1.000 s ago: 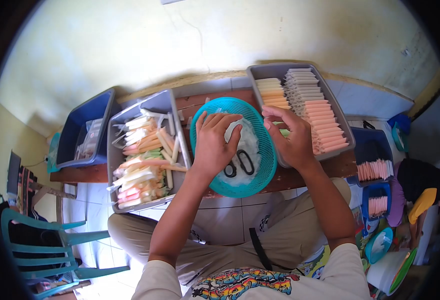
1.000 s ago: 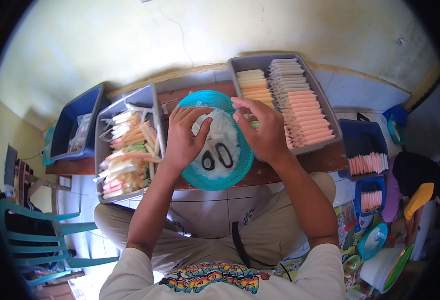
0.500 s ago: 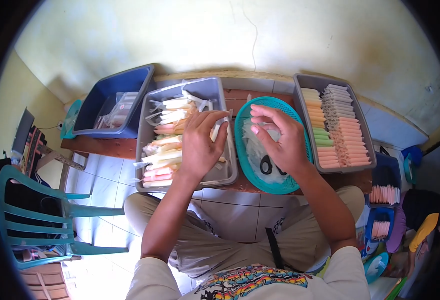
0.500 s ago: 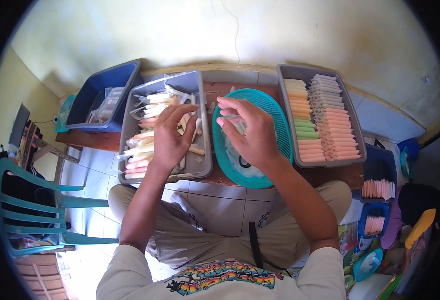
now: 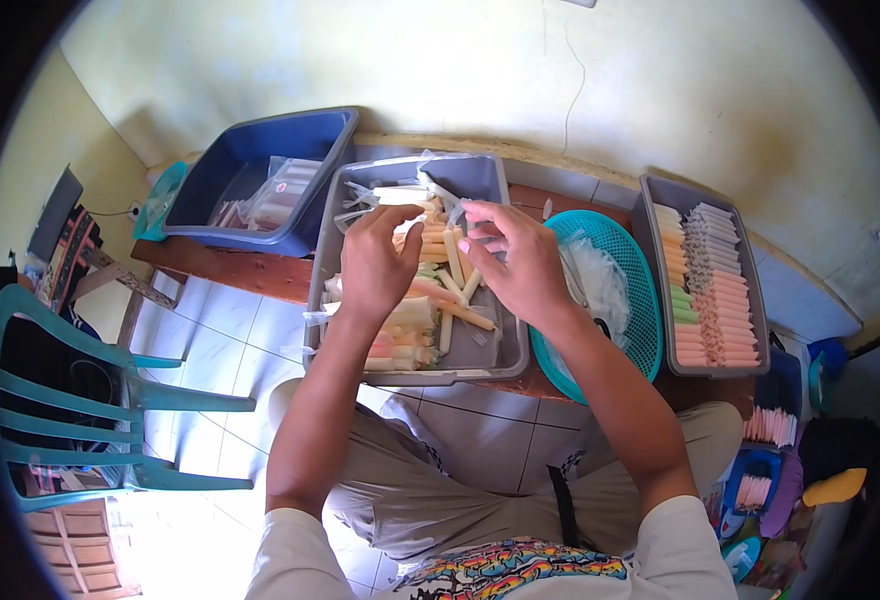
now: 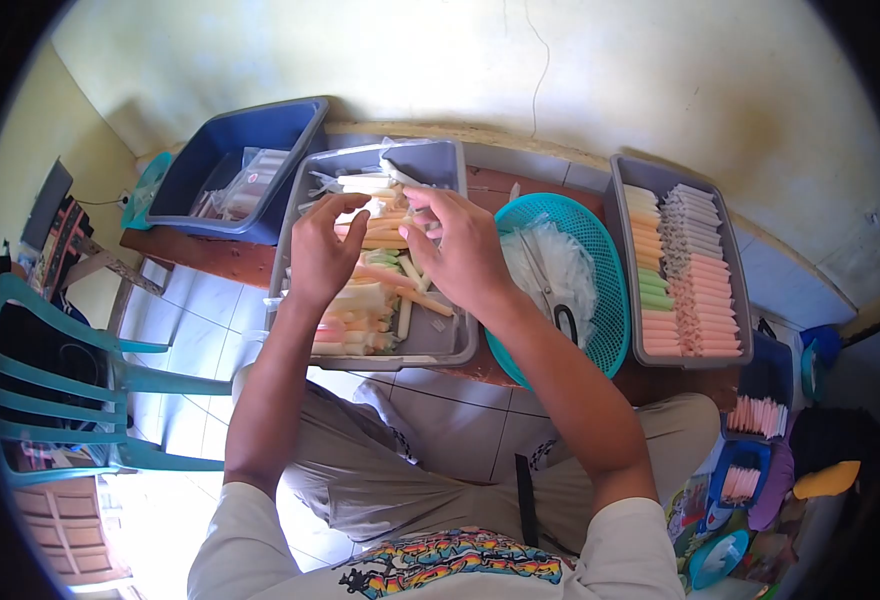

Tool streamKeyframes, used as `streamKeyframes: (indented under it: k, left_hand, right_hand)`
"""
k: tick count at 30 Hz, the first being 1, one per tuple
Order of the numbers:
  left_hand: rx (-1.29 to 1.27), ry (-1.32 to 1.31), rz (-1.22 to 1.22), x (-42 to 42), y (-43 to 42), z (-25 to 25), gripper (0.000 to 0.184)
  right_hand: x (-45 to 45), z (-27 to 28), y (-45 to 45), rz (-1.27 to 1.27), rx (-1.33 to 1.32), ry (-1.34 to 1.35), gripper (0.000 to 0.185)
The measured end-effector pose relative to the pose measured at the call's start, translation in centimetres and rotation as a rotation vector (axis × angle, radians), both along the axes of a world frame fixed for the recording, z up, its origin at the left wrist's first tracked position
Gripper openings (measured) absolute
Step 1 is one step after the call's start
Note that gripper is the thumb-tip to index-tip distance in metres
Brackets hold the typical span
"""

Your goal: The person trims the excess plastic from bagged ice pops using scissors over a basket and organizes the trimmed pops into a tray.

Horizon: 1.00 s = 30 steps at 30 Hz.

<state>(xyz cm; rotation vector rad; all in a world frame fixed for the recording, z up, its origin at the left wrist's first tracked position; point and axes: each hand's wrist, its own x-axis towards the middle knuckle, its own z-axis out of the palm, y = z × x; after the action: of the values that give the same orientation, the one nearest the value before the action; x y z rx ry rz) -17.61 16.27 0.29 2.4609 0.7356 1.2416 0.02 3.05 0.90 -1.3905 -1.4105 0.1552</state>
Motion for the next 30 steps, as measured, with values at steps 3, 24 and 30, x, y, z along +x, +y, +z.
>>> streamKeyframes:
  k: [3,24,30]
  left_hand:
    - [-0.080,0.011,0.054,-0.2,2.6,-1.2,0.017]
    - [-0.252,0.642,0.147,-4.0,8.6,-3.1,0.025]
    - [-0.229,0.658,0.092,-3.4,8.5,-3.8,0.024]
  right_hand:
    - [-0.1,-0.7,2.6,0.004,-0.061,-0.031,0.039]
    - [-2.0,-6.4,13.3,0.166,-0.272,-0.288,0.019]
    - [-1.8,-7.7,13.6,0.160,-0.234,-0.375,0.016]
